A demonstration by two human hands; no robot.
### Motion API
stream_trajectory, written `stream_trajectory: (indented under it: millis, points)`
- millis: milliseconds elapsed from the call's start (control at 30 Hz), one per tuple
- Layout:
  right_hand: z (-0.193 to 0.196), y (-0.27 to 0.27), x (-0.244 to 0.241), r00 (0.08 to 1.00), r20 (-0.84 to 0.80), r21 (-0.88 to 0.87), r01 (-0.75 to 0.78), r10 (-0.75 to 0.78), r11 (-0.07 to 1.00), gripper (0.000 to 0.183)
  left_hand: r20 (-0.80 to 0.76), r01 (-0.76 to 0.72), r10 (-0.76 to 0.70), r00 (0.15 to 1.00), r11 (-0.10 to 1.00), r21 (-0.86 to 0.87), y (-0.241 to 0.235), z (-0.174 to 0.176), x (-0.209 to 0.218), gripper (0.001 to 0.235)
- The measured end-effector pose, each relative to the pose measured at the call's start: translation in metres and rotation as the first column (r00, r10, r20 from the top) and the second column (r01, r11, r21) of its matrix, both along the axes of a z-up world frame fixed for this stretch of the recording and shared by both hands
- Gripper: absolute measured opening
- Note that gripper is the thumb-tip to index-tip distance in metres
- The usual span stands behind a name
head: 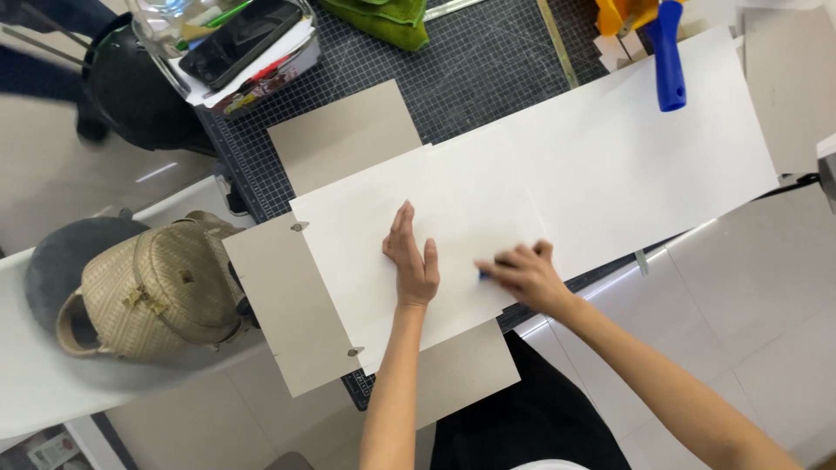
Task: Applying a white adhesive sheet to a cardboard box template and smoothing it with a squeegee to remove air bubbles.
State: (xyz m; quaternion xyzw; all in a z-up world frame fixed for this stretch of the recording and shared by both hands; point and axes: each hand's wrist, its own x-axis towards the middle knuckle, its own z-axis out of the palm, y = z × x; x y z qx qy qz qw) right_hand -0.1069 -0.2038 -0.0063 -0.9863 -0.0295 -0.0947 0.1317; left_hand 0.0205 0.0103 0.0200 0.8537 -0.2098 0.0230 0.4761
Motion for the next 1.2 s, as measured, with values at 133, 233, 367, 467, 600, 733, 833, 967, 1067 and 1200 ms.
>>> stream_trajectory:
  millis: [133, 233, 367, 467, 600, 733, 833, 967, 1067, 1200]
  points:
    - [-0.015, -0.013, 0.054, 0.981, 0.128, -0.018, -0.147, 0.148, 0.989, 0.028, -0.001, 0.015, -0.015, 1.0, 1.0, -0.003, 0.0, -0.002, -0.003, 0.058]
    - [-0.012, -0.023, 0.173, 0.973, 0.227, -0.009, -0.031, 0.032, 0.999, 0.029, -0.011, 0.008, -0.007, 1.0, 1.0, 0.01, 0.0, 0.002, -0.001, 0.058]
    - [-0.001, -0.017, 0.168, 0.985, 0.164, 0.047, 0.048, -0.055, 0.998, 0.043, -0.016, 0.004, -0.003, 1.0, 1.0, 0.024, -0.002, 0.002, -0.006, 0.059]
    - [0.01, -0.003, 0.061, 0.993, 0.077, -0.098, -0.084, 0.091, 0.992, 0.045, -0.018, -0.009, 0.01, 1.0, 0.999, 0.03, -0.002, 0.002, -0.003, 0.058]
    - [0.0, -0.008, 0.003, 0.977, 0.029, 0.034, -0.21, 0.209, 0.977, 0.031, 0.009, -0.006, 0.005, 1.0, 0.999, 0.049, -0.003, 0.004, 0.0, 0.061]
    - [-0.011, -0.018, 0.155, 0.988, 0.148, -0.008, -0.033, 0.034, 0.999, 0.037, -0.017, -0.013, 0.014, 1.0, 0.997, 0.074, -0.004, 0.002, -0.002, 0.061]
    - [0.003, -0.016, 0.217, 0.991, 0.103, 0.072, 0.075, -0.082, 0.995, 0.047, 0.0, -0.018, 0.018, 1.0, 0.996, 0.087, -0.005, 0.004, -0.003, 0.061]
    - [0.008, -0.006, 0.112, 0.996, 0.066, 0.035, 0.057, -0.059, 0.998, 0.04, -0.025, -0.021, 0.023, 0.999, 0.998, 0.063, -0.007, 0.002, -0.001, 0.062]
    - [0.015, -0.003, 0.038, 0.993, -0.063, 0.076, -0.097, 0.102, 0.992, 0.033, 0.004, -0.028, 0.028, 1.0, 0.997, 0.076, -0.006, 0.002, -0.002, 0.062]
    - [0.004, -0.017, 0.138, 0.999, 0.034, 0.048, -0.039, 0.037, 0.998, 0.037, -0.006, -0.013, 0.013, 1.0, 0.995, 0.096, -0.006, -0.001, -0.002, 0.062]
